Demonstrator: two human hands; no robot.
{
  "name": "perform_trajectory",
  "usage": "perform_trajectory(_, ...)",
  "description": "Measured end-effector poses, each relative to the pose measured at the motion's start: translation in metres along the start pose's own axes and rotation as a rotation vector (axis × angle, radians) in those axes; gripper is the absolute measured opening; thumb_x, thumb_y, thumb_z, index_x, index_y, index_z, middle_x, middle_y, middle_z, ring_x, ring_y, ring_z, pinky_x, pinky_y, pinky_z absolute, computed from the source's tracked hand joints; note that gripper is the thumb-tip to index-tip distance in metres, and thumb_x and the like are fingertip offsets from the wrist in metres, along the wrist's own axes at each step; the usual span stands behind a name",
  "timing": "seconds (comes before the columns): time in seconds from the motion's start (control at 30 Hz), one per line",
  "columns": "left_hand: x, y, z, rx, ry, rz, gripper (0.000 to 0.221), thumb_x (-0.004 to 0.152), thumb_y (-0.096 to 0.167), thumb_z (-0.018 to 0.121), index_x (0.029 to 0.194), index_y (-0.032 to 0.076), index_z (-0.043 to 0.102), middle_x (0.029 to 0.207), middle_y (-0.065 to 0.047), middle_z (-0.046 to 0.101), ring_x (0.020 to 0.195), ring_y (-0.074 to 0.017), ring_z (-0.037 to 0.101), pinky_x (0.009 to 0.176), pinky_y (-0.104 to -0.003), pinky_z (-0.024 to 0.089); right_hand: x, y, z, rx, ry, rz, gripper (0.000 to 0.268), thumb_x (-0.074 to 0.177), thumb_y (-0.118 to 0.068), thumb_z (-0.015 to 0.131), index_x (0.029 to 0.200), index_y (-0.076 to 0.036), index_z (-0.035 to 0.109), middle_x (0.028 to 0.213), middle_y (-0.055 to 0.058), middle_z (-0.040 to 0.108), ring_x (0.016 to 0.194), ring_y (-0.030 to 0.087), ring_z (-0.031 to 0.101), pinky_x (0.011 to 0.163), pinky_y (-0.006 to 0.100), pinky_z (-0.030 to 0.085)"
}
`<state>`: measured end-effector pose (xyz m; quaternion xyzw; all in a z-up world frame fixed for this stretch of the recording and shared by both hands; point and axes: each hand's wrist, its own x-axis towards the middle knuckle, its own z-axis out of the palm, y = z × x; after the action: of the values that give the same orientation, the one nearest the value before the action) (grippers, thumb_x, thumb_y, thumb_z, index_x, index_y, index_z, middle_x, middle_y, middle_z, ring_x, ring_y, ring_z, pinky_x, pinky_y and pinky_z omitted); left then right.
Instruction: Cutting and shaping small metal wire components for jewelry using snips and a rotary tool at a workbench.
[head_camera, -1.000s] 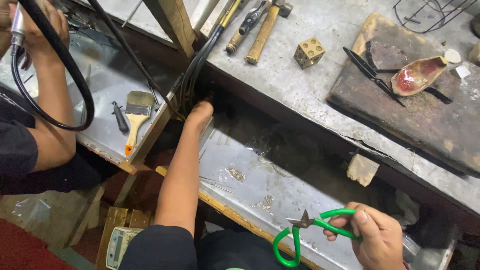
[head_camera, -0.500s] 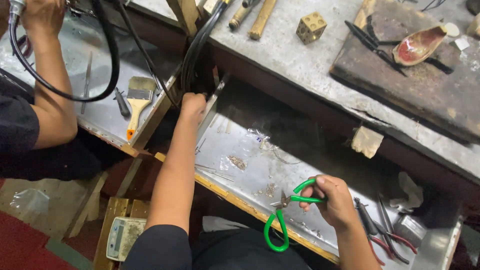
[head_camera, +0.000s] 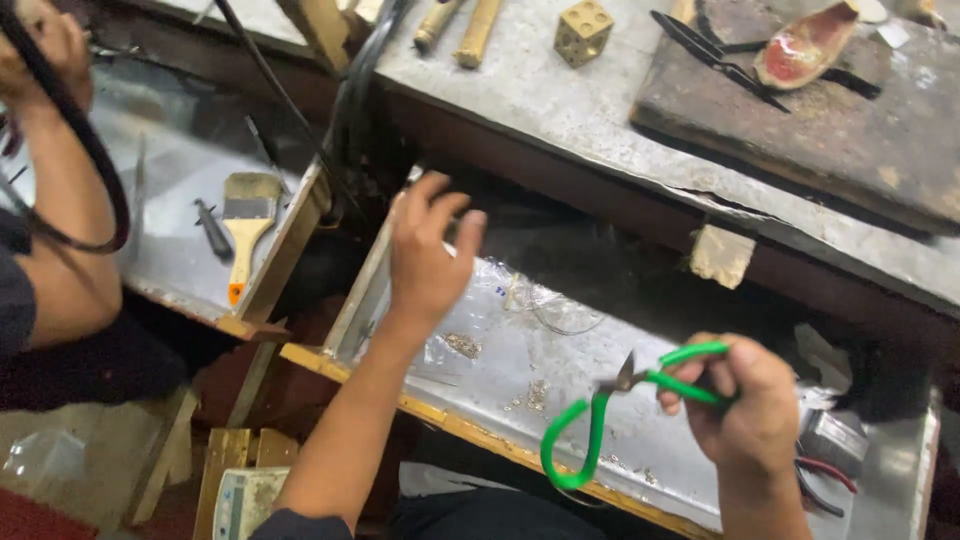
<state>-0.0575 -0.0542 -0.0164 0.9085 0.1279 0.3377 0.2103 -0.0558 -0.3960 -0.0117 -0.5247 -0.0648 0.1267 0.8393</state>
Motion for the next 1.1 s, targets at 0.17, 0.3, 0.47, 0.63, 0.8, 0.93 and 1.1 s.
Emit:
perform_trajectory(0.17,-0.004,0.084,-0.038,-1.402,-0.807,0.065,0.079,0.105,0.067,0.032,0.131,0.0,0.062,0.117,-0.017,0.071,0.097,-0.026,0.071,0.086,-0.039,0.062,0.011,-0.036,0.026,0.079,0.18,-0.195,0.045,0.103,-0.031,0.056,0.066,-0.008,0.043,0.08,0.021,0.061,0.063,0.035,0.06,0.05,0.042,0.049)
perform_trajectory(0.3,0.012,0.135,-0.05,-1.15,-0.82,0.173,0.034,0.089,0.03,0.076,0.111,0.005,0.072,0.097,-0.001,0.072,0.084,-0.0102,0.064,0.074,-0.027,0.053,0.019,-0.036,0.029,0.121,0.343,-0.256,0.044,0.102,-0.036,0.059,0.069,-0.01,0.046,0.076,0.018,0.062,0.064,0.038,0.062,0.051,0.043,0.049)
perform_trajectory(0.47,0.012,0.144,0.014,-1.385,-0.589,0.078,0.011,0.094,0.013,0.073,0.1,0.006,0.078,0.07,-0.008,0.071,0.059,-0.0136,0.071,0.054,-0.026,0.056,0.026,0.001,-0.01,0.104,0.25,-0.497,0.042,0.113,-0.035,0.04,0.077,-0.013,0.043,0.079,0.022,0.06,0.065,0.037,0.066,0.054,0.037,0.056)
perform_trajectory(0.63,-0.001,0.145,0.034,-1.302,-0.549,0.069,0.013,0.096,0.015,0.069,0.102,0.005,0.076,0.085,-0.005,0.069,0.077,-0.0127,0.063,0.07,-0.027,0.051,0.017,0.012,0.016,-0.06,0.227,-0.474,0.041,0.105,-0.033,0.043,0.071,-0.01,0.043,0.079,0.02,0.058,0.066,0.037,0.064,0.068,0.042,0.052)
perform_trajectory(0.8,-0.023,0.127,0.05,-1.295,-0.58,-0.006,0.024,0.101,0.026,0.065,0.106,0.004,0.075,0.094,-0.006,0.067,0.088,-0.017,0.063,0.08,-0.029,0.052,0.01,0.02,0.017,-0.155,-0.037,-0.258,0.059,0.107,-0.045,0.04,0.089,0.007,0.062,0.1,0.014,0.054,0.1,0.036,0.062,0.095,0.048,0.048)
perform_trajectory(0.93,-0.03,0.122,0.059,-1.485,-0.694,-0.137,0.023,0.1,0.023,0.068,0.111,0.003,0.073,0.102,-0.007,0.058,0.076,-0.0132,0.06,0.051,-0.021,0.055,0.015,0.027,0.001,0.319,-0.128,0.124,0.057,0.107,-0.049,0.034,0.107,0.005,0.054,0.084,0.015,0.063,0.098,0.031,0.059,0.105,0.05,0.04)
perform_trajectory(1.1,-0.028,0.113,0.063,-1.408,-0.726,-0.059,0.031,0.101,0.033,0.065,0.112,0.006,0.075,0.097,-0.004,0.059,0.093,-0.0143,0.06,0.081,-0.025,0.054,0.026,0.012,0.015,0.347,-0.263,0.284,0.043,0.105,-0.029,0.054,0.128,0.007,0.056,0.136,0.023,0.059,0.097,0.04,0.065,0.091,0.052,0.049)
